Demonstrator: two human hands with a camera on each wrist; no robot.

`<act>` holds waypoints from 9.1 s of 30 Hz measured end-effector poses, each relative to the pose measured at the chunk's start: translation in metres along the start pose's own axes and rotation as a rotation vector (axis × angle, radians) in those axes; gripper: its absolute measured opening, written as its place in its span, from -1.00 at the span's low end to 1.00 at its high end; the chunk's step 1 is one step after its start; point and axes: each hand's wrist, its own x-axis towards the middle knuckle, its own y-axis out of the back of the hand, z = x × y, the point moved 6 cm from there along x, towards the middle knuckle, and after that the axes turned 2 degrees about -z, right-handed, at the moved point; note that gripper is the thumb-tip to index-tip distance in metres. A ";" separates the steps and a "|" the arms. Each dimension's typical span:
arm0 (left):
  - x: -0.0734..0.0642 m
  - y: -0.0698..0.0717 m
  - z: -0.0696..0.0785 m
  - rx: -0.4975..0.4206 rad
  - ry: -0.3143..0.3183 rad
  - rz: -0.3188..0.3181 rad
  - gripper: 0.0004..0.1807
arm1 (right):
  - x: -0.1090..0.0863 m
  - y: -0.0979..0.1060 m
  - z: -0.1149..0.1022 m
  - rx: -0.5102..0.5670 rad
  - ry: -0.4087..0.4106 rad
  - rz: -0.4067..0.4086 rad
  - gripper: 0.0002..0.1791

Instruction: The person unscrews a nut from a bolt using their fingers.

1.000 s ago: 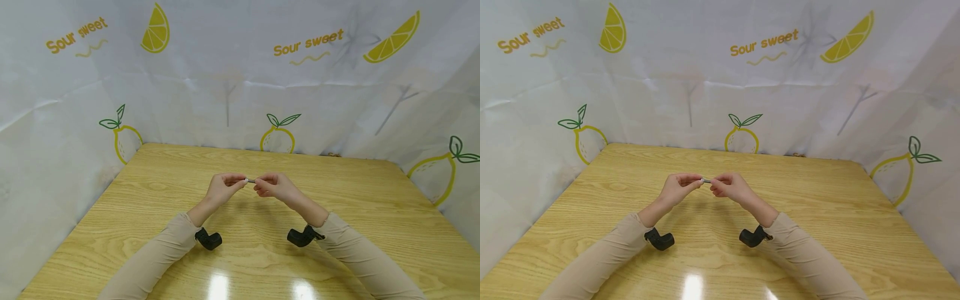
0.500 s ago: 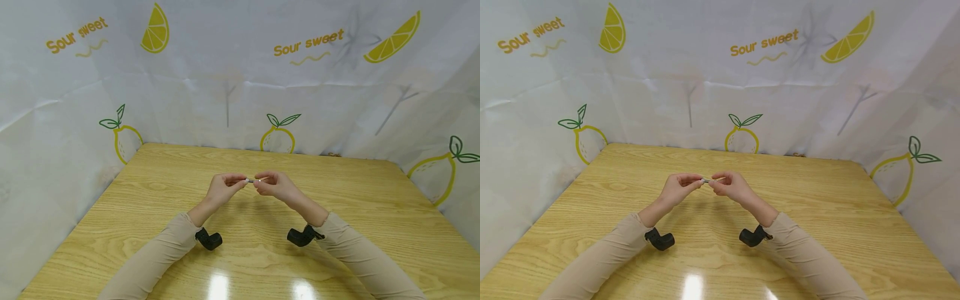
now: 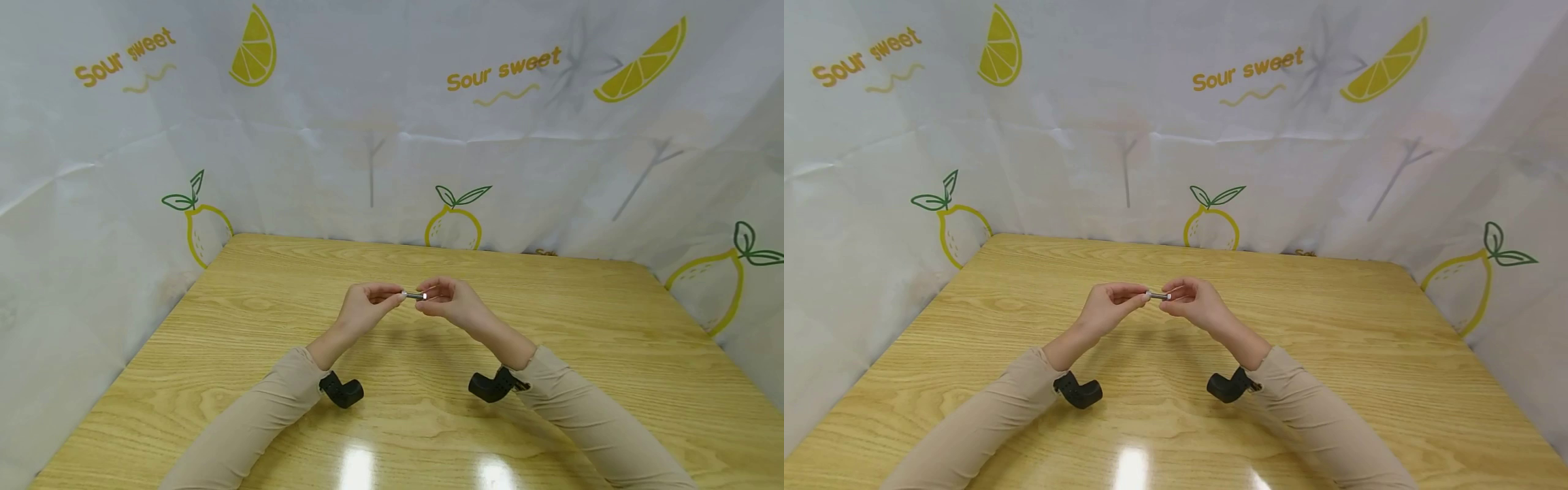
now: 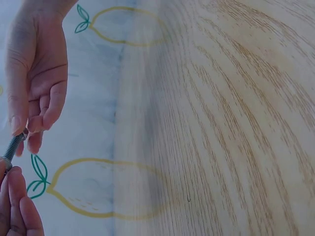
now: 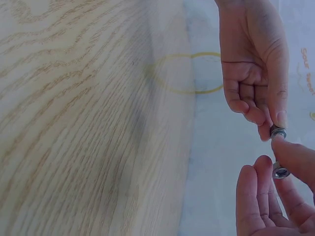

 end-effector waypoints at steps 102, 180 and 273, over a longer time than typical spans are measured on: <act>-0.001 0.000 -0.004 -0.017 0.017 -0.006 -0.76 | 0.000 0.001 0.000 -0.129 0.059 0.063 -0.70; 0.000 0.007 -0.013 -0.033 0.035 0.015 -0.73 | -0.005 0.012 0.006 -0.206 0.134 0.087 -0.66; -0.004 0.014 -0.046 0.206 0.203 -0.014 -0.83 | -0.004 0.031 0.067 -0.434 -0.040 -0.010 -0.83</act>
